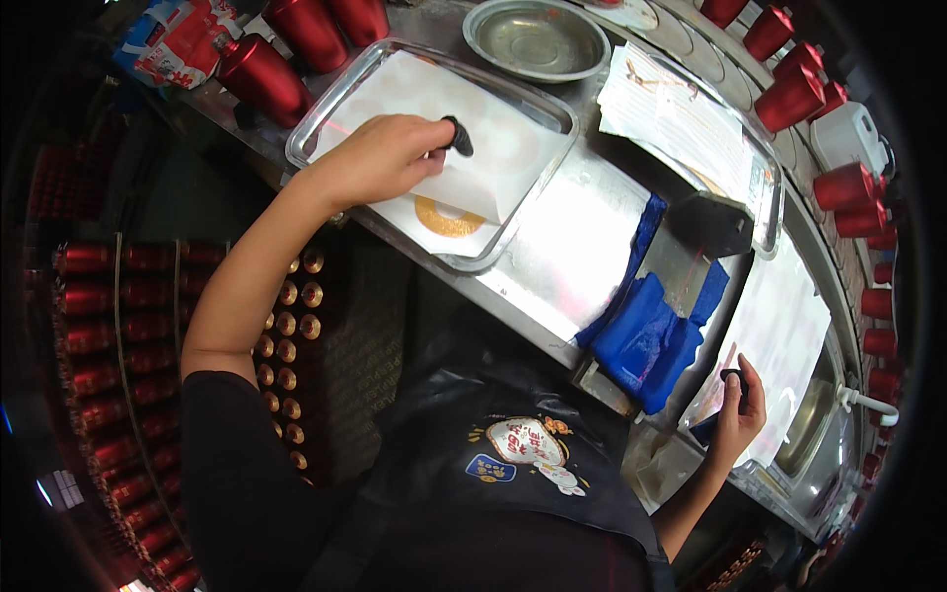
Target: The person picks up red bottles from a tray, wipes the neck area with a cloth, and applies a gold circular label to the neck. They then apply a rectangular label to the body of the bottle and place the finished bottle on a nearby rack.
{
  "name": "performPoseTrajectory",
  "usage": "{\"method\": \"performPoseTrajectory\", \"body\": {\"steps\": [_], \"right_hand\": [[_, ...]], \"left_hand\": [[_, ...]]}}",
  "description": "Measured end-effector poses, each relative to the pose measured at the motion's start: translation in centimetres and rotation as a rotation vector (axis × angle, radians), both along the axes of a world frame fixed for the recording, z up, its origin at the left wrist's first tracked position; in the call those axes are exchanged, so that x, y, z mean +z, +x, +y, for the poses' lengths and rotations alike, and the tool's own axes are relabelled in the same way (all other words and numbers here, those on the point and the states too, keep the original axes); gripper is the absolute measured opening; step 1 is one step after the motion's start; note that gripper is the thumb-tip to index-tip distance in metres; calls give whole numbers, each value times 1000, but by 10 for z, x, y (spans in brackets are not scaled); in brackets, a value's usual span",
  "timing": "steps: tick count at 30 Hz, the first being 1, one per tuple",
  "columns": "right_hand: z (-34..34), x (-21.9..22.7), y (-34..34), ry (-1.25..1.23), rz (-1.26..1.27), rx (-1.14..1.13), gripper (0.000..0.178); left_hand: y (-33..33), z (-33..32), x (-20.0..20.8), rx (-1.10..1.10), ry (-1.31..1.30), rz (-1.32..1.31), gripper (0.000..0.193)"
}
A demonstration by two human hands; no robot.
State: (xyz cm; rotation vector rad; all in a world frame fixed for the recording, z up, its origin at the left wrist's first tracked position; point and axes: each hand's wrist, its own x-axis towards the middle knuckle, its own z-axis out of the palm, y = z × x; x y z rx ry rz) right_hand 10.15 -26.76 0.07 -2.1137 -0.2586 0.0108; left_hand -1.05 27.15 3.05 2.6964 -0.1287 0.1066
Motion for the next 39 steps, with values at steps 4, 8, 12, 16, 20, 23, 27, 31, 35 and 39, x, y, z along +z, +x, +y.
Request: {"method": "performPoseTrajectory", "body": {"steps": [4, 8, 12, 16, 20, 23, 27, 31, 35, 39], "right_hand": [[9, 6, 9, 22, -10, 31, 30], [14, 5, 11, 8, 15, 46, 31], [10, -2, 6, 37, -4, 34, 31], [6, -6, 6, 33, 19, -10, 30], [7, -6, 9, 20, -23, 33, 29], [10, -3, 8, 33, -5, 56, 29], [10, 1, 0, 81, -15, 49, 30], [12, 7, -9, 125, -36, 40, 31], [36, 32, -23, 206, -55, 59, 31], [85, 70, -41, 458, 353, 389, 38]], "left_hand": [[43, 16, 9, 66, 149, -118, 13], [93, 17, 14, 194, 246, -118, 12], [83, 26, 1, 92, 22, -24, 45], [57, 48, -16, 60, 165, 320, 42], [50, 52, -15, 172, -14, 238, 19], [62, 65, 16, 237, -51, 250, 11], [67, 74, 55, 199, -44, 179, 10], [60, 64, 87, 196, -21, -33, 10], [54, 28, 122, 171, 183, -319, 13], [74, -65, 129, -185, 365, -839, 26]]}}
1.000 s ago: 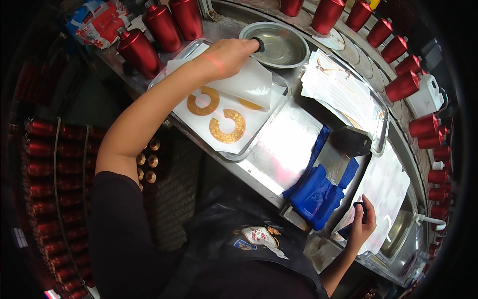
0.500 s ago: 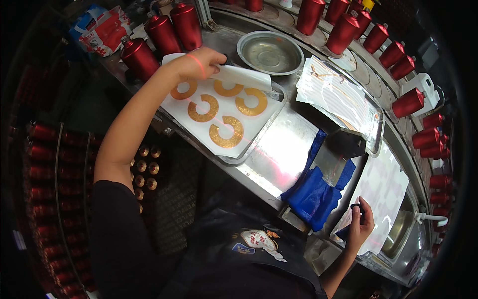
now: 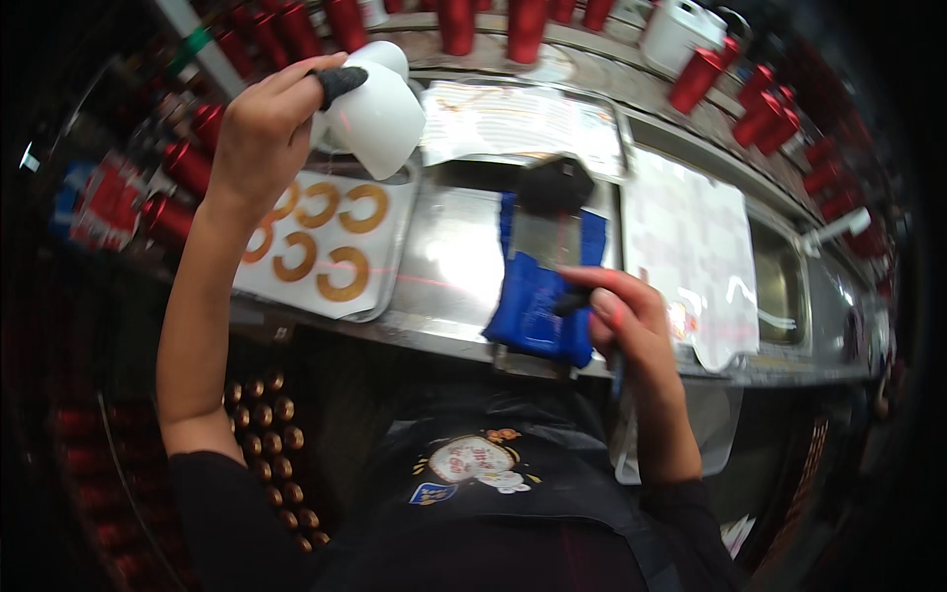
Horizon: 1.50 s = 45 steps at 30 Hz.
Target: The person picks up red bottles from a tray, wipes the neck area with a cloth, and applies a gold circular label to the neck. They then apply a rectangular label to the body of the bottle and place the finished bottle on a nearby rack.
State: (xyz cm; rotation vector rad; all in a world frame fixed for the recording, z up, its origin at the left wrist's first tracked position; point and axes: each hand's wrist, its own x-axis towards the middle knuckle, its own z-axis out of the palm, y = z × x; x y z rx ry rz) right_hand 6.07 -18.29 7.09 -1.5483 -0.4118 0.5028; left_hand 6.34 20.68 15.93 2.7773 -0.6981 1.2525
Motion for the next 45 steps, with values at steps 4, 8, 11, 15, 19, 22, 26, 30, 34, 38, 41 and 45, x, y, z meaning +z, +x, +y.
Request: {"method": "performPoseTrajectory", "body": {"steps": [4, 8, 11, 15, 19, 22, 26, 30, 34, 38, 41, 45], "right_hand": [[27, 17, -5, 374, 249, 171, 68], [-16, 0, -17, 599, 218, -227, 43], [-85, -23, -44, 695, 182, -526, 30], [-211, -61, -87, 508, -213, -1219, 30], [-367, -150, -108, 517, -213, -1779, 30], [-460, -264, -114, 666, 258, -1868, 41], [-490, -386, -105, -800, -14, -1360, 74], [-467, -359, -69, -423, 84, -1657, 39], [-417, -242, -19, 294, -437, -1650, 31], [-312, -158, 11, 352, -557, -1288, 34], [-231, -125, 36, 366, -521, -935, 35], [-176, -118, 57, 228, -652, -973, 34]], "left_hand": [[6, -128, -18, -395, -83, -65, 41], [-10, -235, -40, -718, -156, 219, 56], [-21, -288, -54, -826, -112, 526, 67], [-29, -310, -76, -843, -96, 521, 62], [-27, -291, -95, -696, -420, 598, 61], [-31, -266, -100, -557, -478, 639, 65], [-49, -223, -105, -367, -576, 605, 61], [-74, -162, -115, -93, -706, 535, 53], [-113, -99, -128, 141, -941, 265, 32], [-141, -28, -134, 167, -1296, -56, 20], [-106, 27, -124, 434, -1005, -300, 25], [-85, 97, -102, 656, -747, -592, 43]]}}
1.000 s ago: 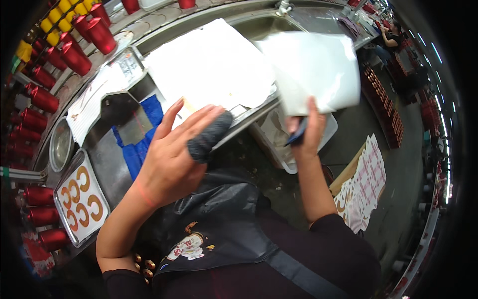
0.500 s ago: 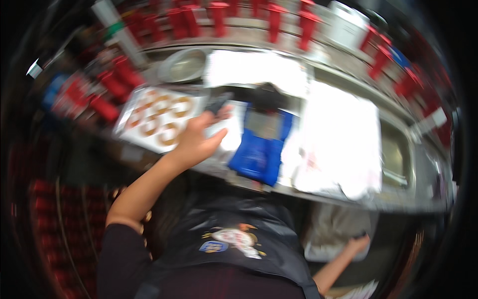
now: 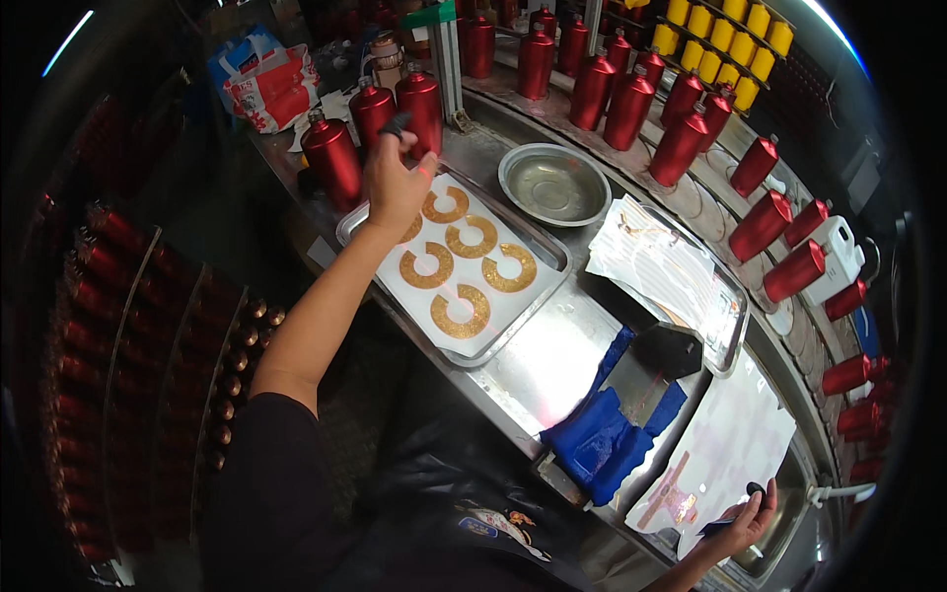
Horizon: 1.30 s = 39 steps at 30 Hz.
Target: The person picks up red bottles from a tray, wipes the neck area with a cloth, and applies a gold circular label to the neck. They then apply a rectangular label to the body of the bottle and place the finished bottle on a nearby rack.
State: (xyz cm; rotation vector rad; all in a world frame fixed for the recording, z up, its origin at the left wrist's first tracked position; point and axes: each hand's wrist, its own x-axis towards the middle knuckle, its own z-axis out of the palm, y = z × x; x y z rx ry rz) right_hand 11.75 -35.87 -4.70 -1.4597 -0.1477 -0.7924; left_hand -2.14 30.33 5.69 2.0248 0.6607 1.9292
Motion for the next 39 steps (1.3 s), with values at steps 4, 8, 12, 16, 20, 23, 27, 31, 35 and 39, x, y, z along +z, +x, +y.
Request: {"method": "performPoseTrajectory", "body": {"steps": [4, 8, 12, 16, 20, 23, 27, 31, 35, 39], "right_hand": [[14, -6, 2, 38, 125, -15, 34], [31, -3, 8, 54, 173, 19, 34], [55, 9, 18, 41, 83, 108, 33], [65, 16, 13, -36, 119, 114, 31], [60, 27, 2, -67, 161, 60, 31], [67, 46, -4, -83, 219, 127, 31], [105, 82, -20, -49, 274, 277, 31], [152, 118, -47, -145, 327, 447, 31], [186, 140, -62, -165, 462, 651, 29], [208, 140, -58, -205, 513, 800, 29]], "left_hand": [[-33, 48, 16, 770, 283, -22, 82], [-69, 95, 11, 640, -365, 76, 98], [-64, 135, -22, 272, -290, -178, 92], [-73, 149, -17, 221, 15, -251, 89], [-98, 110, 29, 120, 71, -372, 80], [-99, 67, 67, -359, -578, -603, 71], [-75, 10, 64, -841, -963, -395, 63], [-25, -13, 47, -958, -1147, -303, 65], [18, -42, 41, -1100, -1301, -267, 57], [48, -96, 37, -1153, -1298, -157, 52]]}}
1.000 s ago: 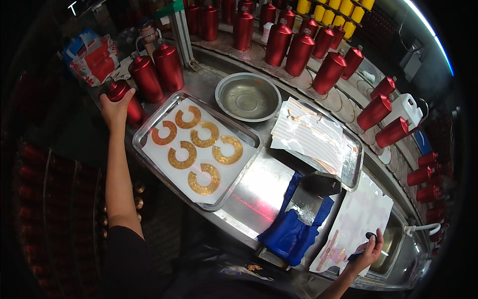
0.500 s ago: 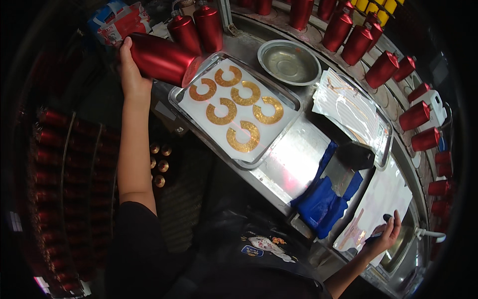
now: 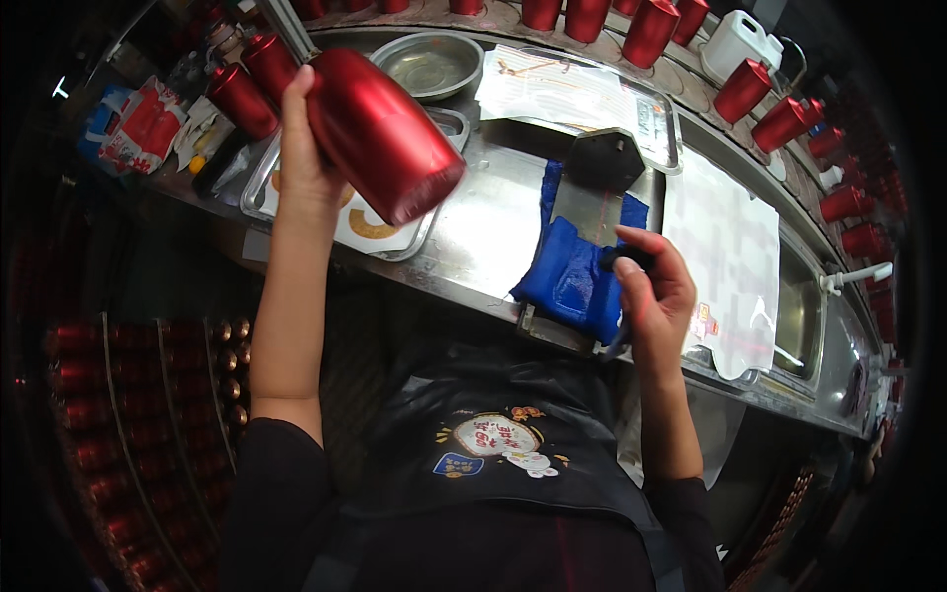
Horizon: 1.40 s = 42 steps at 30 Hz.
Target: The person picks up red bottles from a tray, wipes the neck area with a cloth, and applies a gold circular label to the neck. They then apply a rectangular label to the body of the bottle and place the finished bottle on a nearby rack.
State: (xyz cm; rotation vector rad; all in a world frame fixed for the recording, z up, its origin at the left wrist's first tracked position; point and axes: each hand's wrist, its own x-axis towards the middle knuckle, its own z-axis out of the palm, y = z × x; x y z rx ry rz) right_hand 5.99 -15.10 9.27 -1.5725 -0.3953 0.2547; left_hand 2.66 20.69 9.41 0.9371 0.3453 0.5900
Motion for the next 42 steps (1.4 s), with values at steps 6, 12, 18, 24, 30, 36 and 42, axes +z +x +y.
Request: {"method": "performPoseTrajectory", "body": {"steps": [6, 12, 18, 24, 30, 36, 42], "right_hand": [[34, -21, 30, -268, -188, 237, 59], [77, -40, 79, -312, -158, 504, 99], [73, -72, 59, -359, -258, 367, 87], [80, -82, 36, -394, -248, 217, 81], [61, -48, 41, -418, -109, 280, 90], [16, -41, 53, -343, -14, 116, 71], [10, -49, 52, -289, -12, 83, 64]], "left_hand": [[23, -89, -27, -201, 576, -50, 88], [40, -78, -52, -610, 579, -69, 107], [25, -77, -58, -647, 850, -2, 116], [9, -96, -62, -537, 784, 76, 111], [5, -26, -72, -514, 950, -8, 87], [10, 140, -107, 217, 1297, 1108, 53], [28, 190, -141, 106, 1395, 1453, 63]]}}
